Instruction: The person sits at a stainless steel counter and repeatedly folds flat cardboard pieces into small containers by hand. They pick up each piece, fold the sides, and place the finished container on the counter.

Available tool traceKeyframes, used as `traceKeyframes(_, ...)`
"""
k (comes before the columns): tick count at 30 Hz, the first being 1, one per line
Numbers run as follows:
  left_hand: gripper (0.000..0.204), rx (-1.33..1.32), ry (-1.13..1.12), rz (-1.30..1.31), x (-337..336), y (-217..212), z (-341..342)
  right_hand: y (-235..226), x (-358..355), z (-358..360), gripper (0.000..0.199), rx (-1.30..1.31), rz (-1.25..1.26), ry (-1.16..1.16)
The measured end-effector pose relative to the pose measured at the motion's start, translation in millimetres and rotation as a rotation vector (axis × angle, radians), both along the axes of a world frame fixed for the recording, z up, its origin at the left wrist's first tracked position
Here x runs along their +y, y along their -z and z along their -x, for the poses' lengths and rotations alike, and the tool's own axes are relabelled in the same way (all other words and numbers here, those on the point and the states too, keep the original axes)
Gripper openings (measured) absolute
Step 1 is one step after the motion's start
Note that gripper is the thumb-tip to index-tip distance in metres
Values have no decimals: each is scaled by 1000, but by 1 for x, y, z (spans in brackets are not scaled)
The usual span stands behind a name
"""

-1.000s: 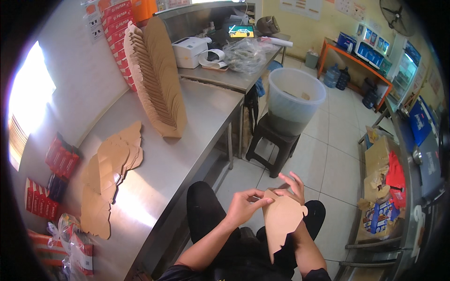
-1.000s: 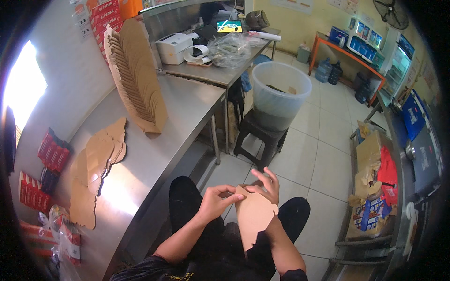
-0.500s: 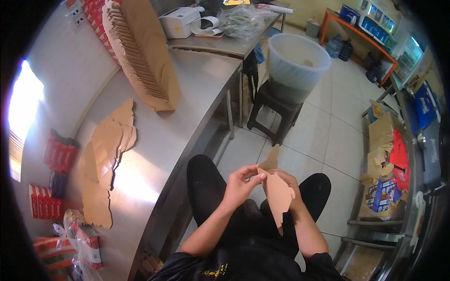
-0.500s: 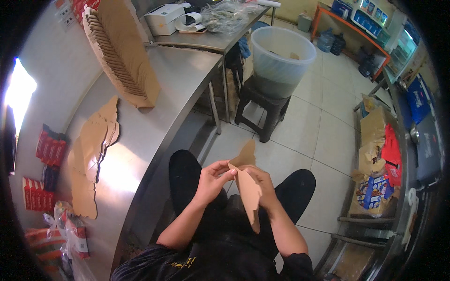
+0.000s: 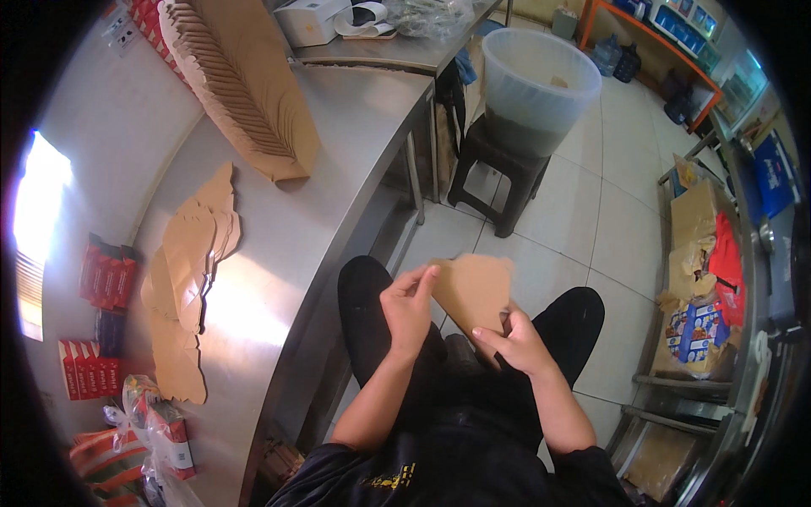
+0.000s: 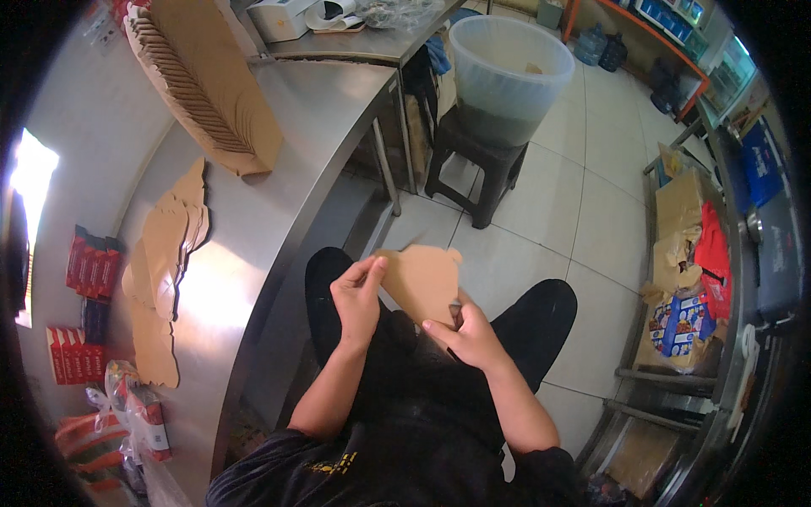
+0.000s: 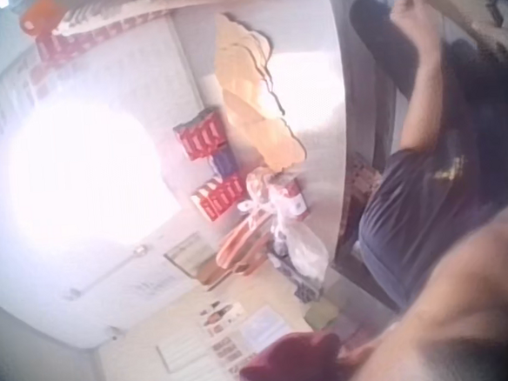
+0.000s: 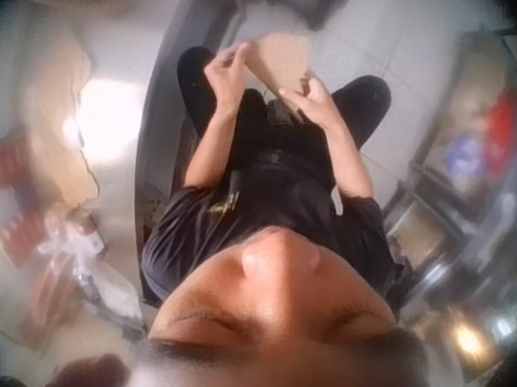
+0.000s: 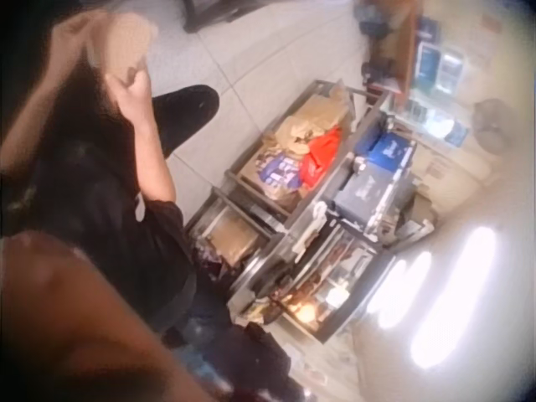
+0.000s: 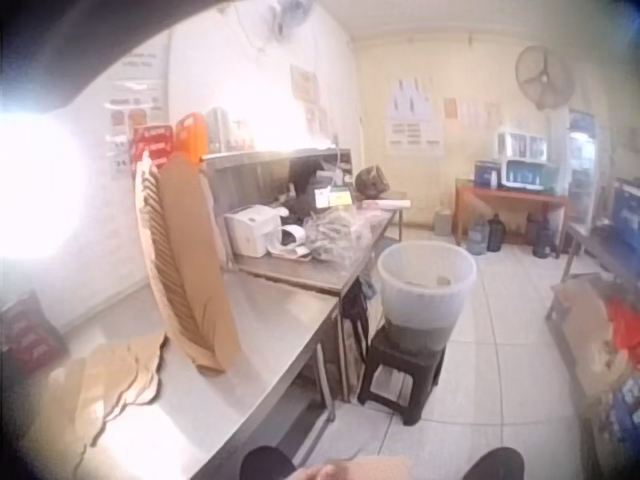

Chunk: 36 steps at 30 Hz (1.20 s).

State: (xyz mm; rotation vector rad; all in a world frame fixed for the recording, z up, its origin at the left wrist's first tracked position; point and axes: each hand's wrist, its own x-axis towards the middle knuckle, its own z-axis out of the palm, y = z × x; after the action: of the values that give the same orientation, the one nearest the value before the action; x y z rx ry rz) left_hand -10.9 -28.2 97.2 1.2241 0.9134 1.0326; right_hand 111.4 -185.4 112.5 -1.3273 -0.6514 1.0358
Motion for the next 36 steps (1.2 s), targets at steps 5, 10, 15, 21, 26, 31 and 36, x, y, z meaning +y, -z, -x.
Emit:
traceKeyframes(5,44,-264,51,512,16,10,4,28,-2,-5,22,-163,142,185)
traceKeyframes(10,51,-154,41,442,24,27,7,33,-1,-14,22,-242,221,187)
traceKeyframes(15,50,513,277,-574,-2,15,13,31,-4,-21,23,-310,196,174)
traceKeyframes(21,35,370,562,-575,-18,15,9,5,8,-25,19,-528,15,29)
traceKeyframes(26,22,343,423,-417,-14,12,8,4,16,-10,43,-363,86,305)
traceKeyframes(31,25,-146,78,292,14,52,8,45,1,6,34,-215,102,211)
traceKeyframes(36,48,-8,42,191,17,46,8,51,-7,-5,24,-298,225,184)
